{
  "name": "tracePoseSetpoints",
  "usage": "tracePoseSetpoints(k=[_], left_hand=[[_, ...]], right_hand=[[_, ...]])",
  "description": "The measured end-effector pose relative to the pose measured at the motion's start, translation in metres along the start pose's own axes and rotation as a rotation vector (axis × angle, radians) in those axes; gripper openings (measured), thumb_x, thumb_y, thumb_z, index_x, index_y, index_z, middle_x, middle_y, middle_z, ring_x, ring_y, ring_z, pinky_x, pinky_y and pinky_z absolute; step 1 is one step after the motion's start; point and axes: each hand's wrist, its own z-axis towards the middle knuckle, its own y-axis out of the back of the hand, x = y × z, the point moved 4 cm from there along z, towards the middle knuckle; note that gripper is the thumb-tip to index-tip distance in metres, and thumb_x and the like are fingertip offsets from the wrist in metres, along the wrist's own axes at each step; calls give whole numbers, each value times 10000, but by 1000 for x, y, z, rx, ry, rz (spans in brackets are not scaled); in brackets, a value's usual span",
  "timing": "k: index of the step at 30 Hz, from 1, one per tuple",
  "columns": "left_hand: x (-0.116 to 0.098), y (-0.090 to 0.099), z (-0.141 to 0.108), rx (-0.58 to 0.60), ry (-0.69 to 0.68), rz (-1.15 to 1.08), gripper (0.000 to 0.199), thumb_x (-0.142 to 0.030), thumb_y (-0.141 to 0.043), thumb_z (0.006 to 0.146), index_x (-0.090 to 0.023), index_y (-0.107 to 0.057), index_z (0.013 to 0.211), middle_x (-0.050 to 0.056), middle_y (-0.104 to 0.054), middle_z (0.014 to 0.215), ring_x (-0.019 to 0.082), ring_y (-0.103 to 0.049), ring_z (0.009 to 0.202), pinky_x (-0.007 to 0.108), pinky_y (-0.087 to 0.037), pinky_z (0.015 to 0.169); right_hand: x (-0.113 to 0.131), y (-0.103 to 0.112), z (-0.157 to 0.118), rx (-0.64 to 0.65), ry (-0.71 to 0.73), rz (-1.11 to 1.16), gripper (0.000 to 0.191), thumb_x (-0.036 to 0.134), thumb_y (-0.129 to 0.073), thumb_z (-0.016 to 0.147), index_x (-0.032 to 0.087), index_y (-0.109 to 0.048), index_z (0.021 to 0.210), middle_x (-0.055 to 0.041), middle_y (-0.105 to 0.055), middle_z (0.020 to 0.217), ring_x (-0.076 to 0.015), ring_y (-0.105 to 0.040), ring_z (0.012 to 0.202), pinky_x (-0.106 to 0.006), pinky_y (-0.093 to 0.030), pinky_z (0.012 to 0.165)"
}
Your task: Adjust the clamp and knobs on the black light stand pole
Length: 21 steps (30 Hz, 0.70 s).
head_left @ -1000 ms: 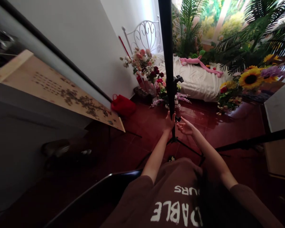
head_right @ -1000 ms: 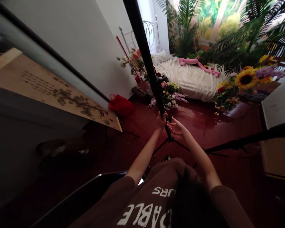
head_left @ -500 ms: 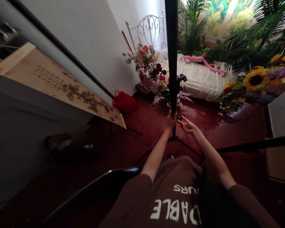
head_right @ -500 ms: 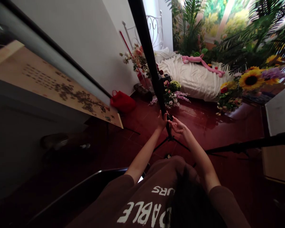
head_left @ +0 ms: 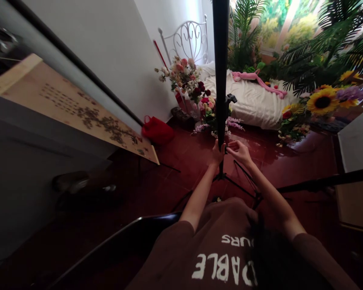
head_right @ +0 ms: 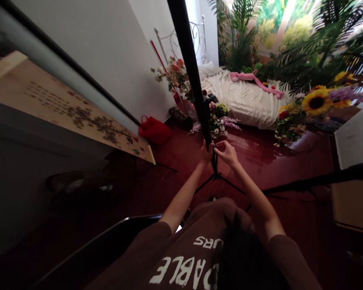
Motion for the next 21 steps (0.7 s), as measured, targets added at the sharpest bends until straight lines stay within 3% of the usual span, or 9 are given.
tracePoseSetpoints(k=[5, 9, 16, 21], left_hand=[[-2, 1, -1, 4, -1, -1, 561, -660, -399, 869, -194, -563, 1135, 93, -689, 931, 183, -669, 804, 279, -509, 697], [-3, 0, -1, 12, -6, -20, 538, -654, -408, 869, -195, -567, 1101, 100, -691, 942, 197, -677, 862, 299, -519, 734], [-11, 4, -1, 19, -48, -16, 518, -648, -367, 887, -187, -543, 1044, 104, -662, 913, 190, -661, 840, 296, -514, 729], [-17, 8, 0, 109, -99, -46, 522, -632, -405, 882, -189, -480, 1148, 95, -642, 941, 174, -649, 811, 284, -513, 691]], right_hand=[[79, 16, 30, -177, 303, 67, 609, 566, -636, 801, 228, -505, 1290, -88, -641, 1192, -203, -643, 1057, -358, -565, 881], [117, 12, 57, -159, 380, 26, 717, 593, -563, 855, 247, -334, 1440, -115, -567, 1296, -245, -629, 1097, -390, -567, 879], [122, 3, 69, -163, 407, 5, 653, 563, -563, 871, 223, -411, 1407, -112, -616, 1219, -263, -623, 1087, -406, -564, 880], [103, -2, 65, -113, 381, 25, 566, 516, -582, 869, 213, -490, 1338, -97, -631, 1171, -225, -637, 1026, -360, -577, 843]])
